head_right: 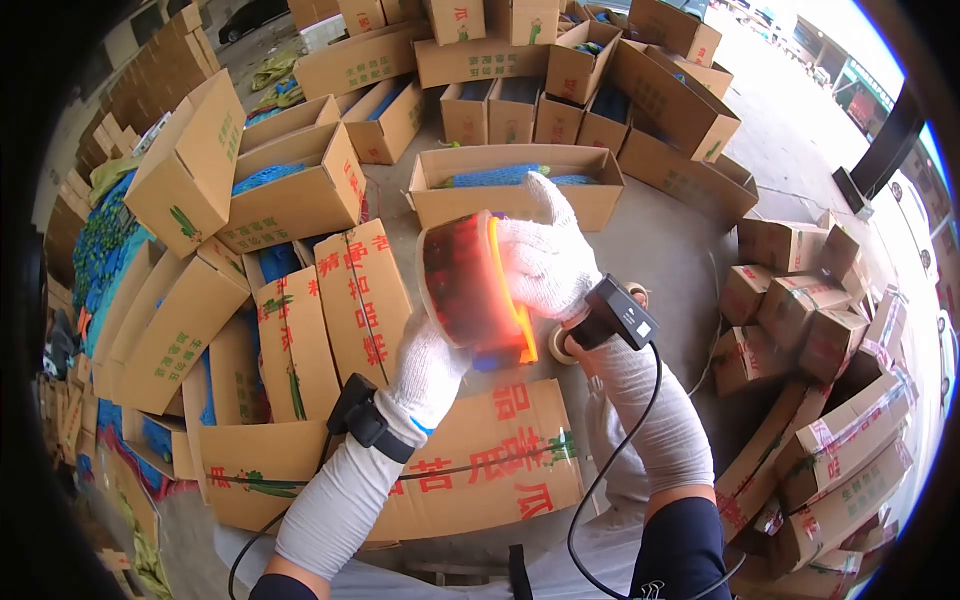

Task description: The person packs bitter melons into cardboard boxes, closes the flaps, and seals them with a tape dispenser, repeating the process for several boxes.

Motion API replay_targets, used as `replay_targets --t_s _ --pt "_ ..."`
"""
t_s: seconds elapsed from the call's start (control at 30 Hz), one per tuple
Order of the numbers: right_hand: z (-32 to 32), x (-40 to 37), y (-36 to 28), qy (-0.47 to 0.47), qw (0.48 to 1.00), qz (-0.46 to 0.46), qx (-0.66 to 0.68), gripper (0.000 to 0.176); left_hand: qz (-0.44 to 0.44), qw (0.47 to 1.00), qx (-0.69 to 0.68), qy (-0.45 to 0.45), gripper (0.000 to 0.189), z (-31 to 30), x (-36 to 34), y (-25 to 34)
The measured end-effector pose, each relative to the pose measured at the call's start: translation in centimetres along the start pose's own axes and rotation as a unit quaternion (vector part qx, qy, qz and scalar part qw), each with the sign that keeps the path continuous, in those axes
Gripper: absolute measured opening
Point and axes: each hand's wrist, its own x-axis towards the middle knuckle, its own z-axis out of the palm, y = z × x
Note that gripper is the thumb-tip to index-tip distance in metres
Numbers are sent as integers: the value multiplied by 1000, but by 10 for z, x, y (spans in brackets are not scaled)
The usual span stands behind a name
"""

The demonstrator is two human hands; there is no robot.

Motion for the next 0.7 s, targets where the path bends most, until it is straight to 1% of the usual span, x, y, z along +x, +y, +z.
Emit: replay_targets --t_s 0.03,0.1,0.13,0.17,0.2,0.27,0.3,0.33,0.37,0.4,0.43,0.47,0.5,0.53,0.57,0.6,0.63,0.67,0.7 --pt "-9 10 -2 7 996 -82 -44 26 -33 998 47 0 40 -12 2 -4" --pt "-2 -14 -12 -53 998 -33 -25 33 -99 985 139 0 40 -32 2 -12" --pt "6 -26 -22 -48 996 54 55 41 -86 975 200 -46 44 -24 -4 -13" --pt "2 -46 -27 -56 983 122 122 36 -93 932 344 -61 45 -22 -6 -9" --pt "-2 -66 -31 -56 962 191 186 32 -95 869 480 -74 46 -23 -7 -4" --pt "-23 -77 -55 -97 985 112 87 27 -123 759 633 -91 42 -8 -13 5" --pt "-34 -77 -68 -121 990 67 38 23 -108 725 666 -140 45 -10 -13 3" --pt "-44 -85 -77 -137 986 94 14 21 -88 687 696 -189 50 -15 -12 0" --pt "-42 -99 -89 -83 956 243 144 21 -68 643 724 -238 56 -16 -13 -3" --pt "-35 -120 -98 -18 888 377 263 21 -86 572 785 -222 45 10 -22 5" --pt "-34 -136 -106 44 852 448 270 21 -52 561 792 -236 42 34 -40 15" --pt "-34 -153 -114 115 807 509 277 22 45 535 814 -222 49 35 -58 14" --pt "-30 -166 -129 173 814 524 181 22 112 454 854 -231 55 30 -74 20" --pt "-29 -185 -152 204 700 642 237 34 43 459 860 -220 60 36 -97 45" --pt "-1 -233 -164 288 546 675 404 37 3 428 885 -181 58 35 -122 76" --pt "11 -236 -191 353 454 657 487 38 -8 426 901 -80 58 -2 -151 104" --pt "31 -249 -213 360 411 649 530 42 22 371 928 17 51 -53 -187 139" --pt "39 -245 -230 232 445 747 436 46 -88 361 923 97 60 -66 -216 190" --pt "83 -266 -244 332 376 686 528 47 36 261 959 105 56 -130 -260 230"
